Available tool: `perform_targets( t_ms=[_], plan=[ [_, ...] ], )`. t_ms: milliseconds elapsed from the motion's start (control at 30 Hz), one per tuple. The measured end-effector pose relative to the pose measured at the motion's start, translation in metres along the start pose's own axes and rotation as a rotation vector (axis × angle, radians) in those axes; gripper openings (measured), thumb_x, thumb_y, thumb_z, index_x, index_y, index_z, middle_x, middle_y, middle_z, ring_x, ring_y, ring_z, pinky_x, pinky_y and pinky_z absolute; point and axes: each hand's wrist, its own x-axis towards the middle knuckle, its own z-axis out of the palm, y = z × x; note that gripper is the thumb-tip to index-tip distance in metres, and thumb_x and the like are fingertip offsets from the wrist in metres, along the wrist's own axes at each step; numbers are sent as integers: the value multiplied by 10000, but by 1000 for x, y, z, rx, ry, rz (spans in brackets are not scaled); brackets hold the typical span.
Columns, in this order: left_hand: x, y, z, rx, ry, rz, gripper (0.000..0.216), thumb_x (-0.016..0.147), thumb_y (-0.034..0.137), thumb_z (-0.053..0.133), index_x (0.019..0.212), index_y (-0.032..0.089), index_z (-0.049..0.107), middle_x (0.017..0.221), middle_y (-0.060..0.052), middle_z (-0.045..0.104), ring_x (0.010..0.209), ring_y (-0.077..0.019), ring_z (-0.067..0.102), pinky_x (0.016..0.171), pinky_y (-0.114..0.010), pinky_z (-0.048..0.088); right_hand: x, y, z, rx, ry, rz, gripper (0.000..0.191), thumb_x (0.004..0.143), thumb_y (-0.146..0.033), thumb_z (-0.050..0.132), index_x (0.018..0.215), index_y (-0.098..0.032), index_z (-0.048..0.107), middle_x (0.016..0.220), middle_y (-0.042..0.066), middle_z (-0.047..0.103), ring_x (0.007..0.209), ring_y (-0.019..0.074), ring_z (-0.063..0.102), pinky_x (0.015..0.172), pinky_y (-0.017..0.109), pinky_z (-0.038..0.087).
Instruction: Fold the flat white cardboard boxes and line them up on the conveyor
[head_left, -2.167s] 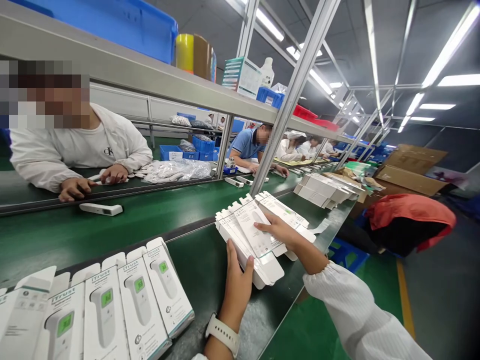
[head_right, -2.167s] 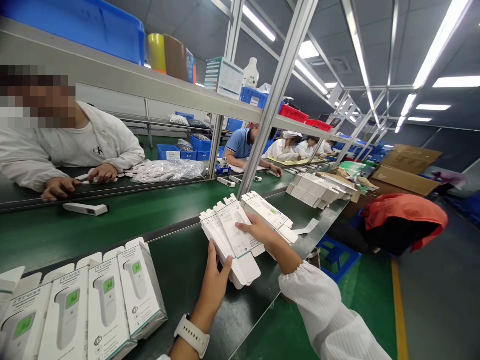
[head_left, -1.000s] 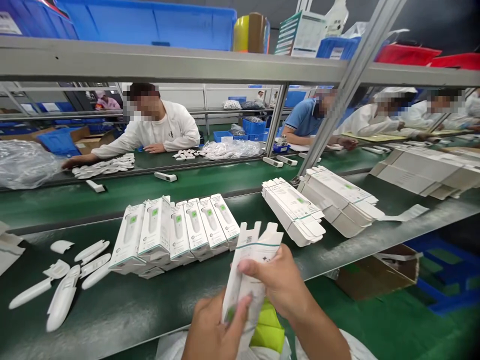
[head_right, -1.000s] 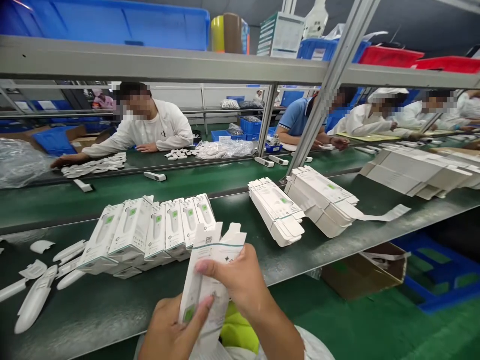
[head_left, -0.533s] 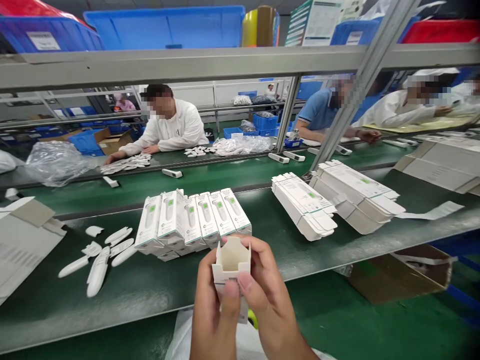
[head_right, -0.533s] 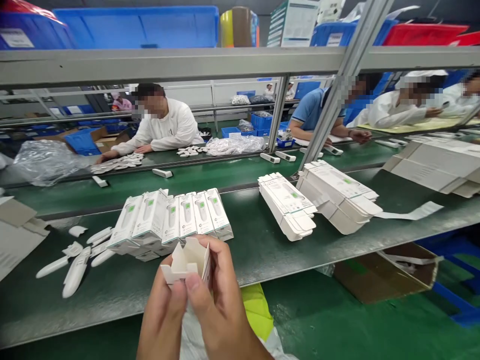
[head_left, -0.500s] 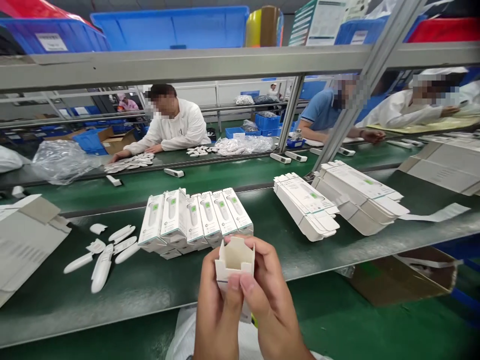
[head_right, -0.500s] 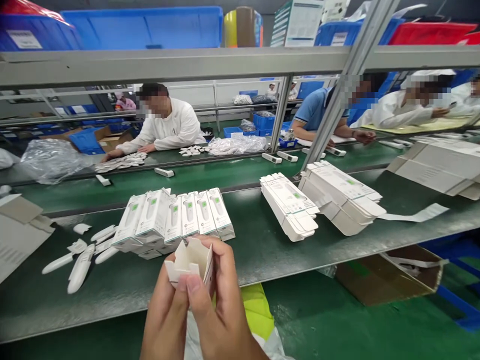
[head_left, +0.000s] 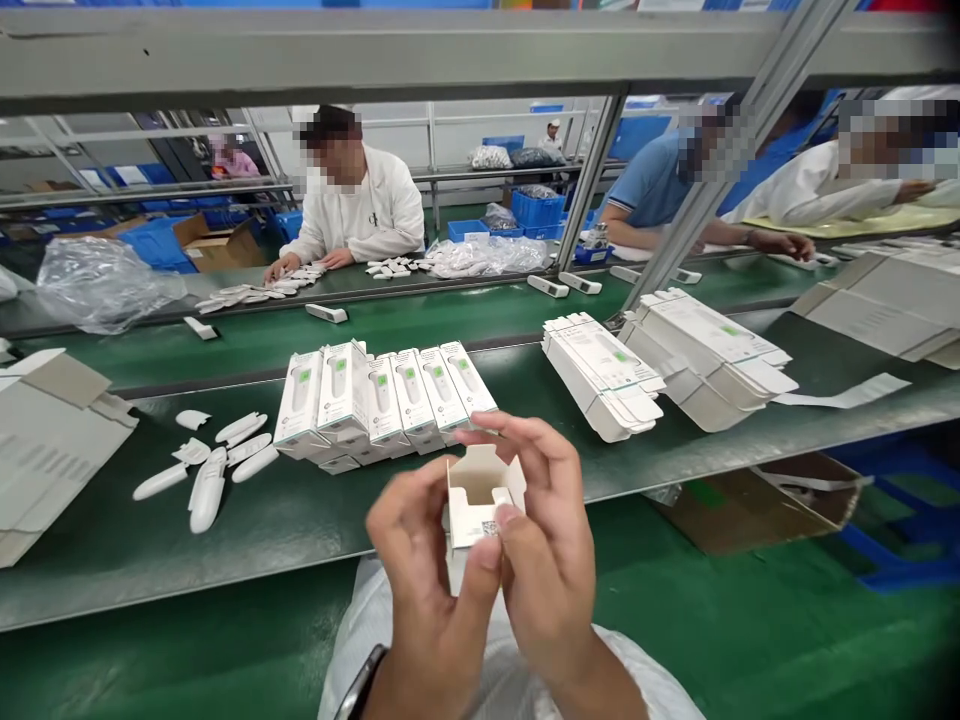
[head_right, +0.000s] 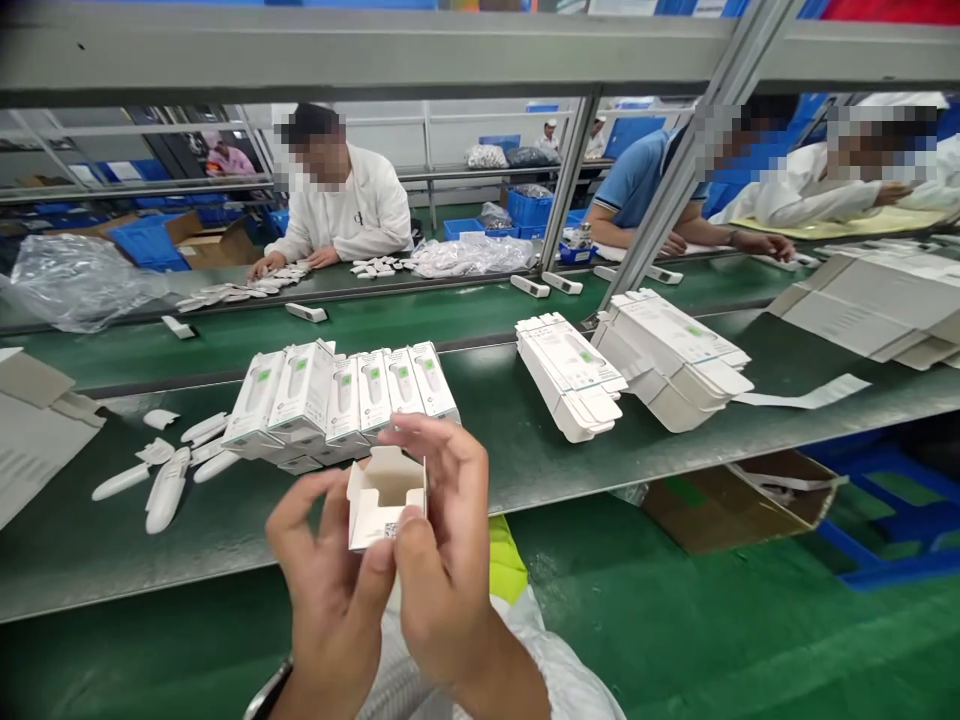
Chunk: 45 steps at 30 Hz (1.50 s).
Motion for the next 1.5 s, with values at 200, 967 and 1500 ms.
perform_targets(
  t_ms=[200, 967, 1500],
  plan=[
    [22, -11, -33, 239, -311, 328, 503, 1061, 225, 741, 1543, 298, 619, 1398, -94, 684, 1292, -190, 680, 1002, -250, 594, 8, -10, -4, 254, -14, 509, 507, 804, -88, 556, 1235, -285, 738, 1398, 42, 746, 1398, 273, 657, 1026, 359, 579],
    [38, -1, -54, 206, -96, 169, 477, 1035, 328, 794, 1440, 319, 543, 1279, -82, 691, 1077, -213, 762, 828, -358, 660, 20, 11, -26, -95, -639, 301, 475, 1152, -352, 629, 1623, -409, 605, 1740, 3, 554, 1686, 277, 409, 1389, 512, 337],
    [31, 12, -97, 706, -426, 502, 797, 867, -96, 787, 1589, 176, 586, 1408, -131, 717, 1363, -278, 684, 1101, -404, 618, 23, 16, -29, 184, -443, 720, 613, 968, -384, 897, 1538, -342, 674, 1612, 41, 664, 1533, 315, 621, 1277, 534, 517]
  ],
)
